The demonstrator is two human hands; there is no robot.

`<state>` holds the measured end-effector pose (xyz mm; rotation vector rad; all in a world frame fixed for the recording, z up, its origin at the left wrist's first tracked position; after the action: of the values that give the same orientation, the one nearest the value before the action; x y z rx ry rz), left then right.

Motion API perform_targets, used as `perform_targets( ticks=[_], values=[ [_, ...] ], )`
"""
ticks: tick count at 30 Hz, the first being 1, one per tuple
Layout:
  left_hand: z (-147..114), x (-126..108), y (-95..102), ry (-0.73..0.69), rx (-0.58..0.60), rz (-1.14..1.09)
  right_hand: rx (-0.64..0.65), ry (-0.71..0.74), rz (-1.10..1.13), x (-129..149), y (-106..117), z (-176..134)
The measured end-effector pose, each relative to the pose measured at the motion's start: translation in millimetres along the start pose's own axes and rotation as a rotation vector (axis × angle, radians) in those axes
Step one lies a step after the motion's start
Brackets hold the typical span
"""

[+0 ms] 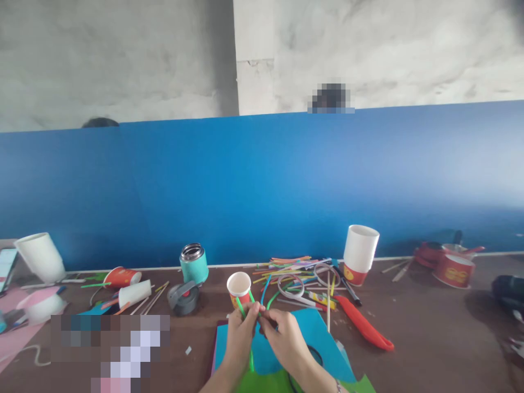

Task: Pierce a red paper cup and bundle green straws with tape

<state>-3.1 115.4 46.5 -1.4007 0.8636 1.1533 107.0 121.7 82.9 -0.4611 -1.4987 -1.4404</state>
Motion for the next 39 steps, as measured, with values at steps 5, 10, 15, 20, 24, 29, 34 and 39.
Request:
perform_targets(
  ticks=[5,10,15,20,24,29,34,39],
  values=[
    [2.1,11.9,-4.7,0.021,0.025,-0.026,-0.035,0.011,0.011,-2.6,0.4,-0.2],
    [3.9,5.6,-6.5,0.012,0.038,-0.116,-0.029,0.073,0.062,5.9,4.1,-1.6],
    [3.2,5.9,-4.5,0.084,0.022,-0.120,0.052,0.038,-0.058,4.2,-1.0,0.4],
    [2.6,9.0,-8.4,0.066,0.058,-0.127,0.000,0.084,-0.136,4.9,0.0,-0.6],
    [1.8,17.8,-11.0,0.070,0.036,-0.242,-0.016,0.112,-0.127,6.6,-1.9,-2.8],
    [-0.8,21.3,-16.2,0.080,0.025,-0.348,-0.078,0.103,0.095,1.7,0.5,-3.5],
    [0.9,22.0,-16.6,0.071,0.011,-0.379,-0.132,0.156,0.199,-1.7,3.2,-3.5],
    [7.5,28.8,-20.5,0.053,0.077,-0.378,-0.170,0.149,0.214,-6.4,5.7,-4.5]
  ],
)
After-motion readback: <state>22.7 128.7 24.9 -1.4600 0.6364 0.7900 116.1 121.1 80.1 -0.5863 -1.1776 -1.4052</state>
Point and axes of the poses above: each hand's wrist, its own z-axis towards the middle knuckle, its own y-axis out of the back of the hand, x = y × z, the point moved 10 cm from there along z, towards the middle knuckle, and after that the axes turned 6 degrees about x, right-handed, at the moved point
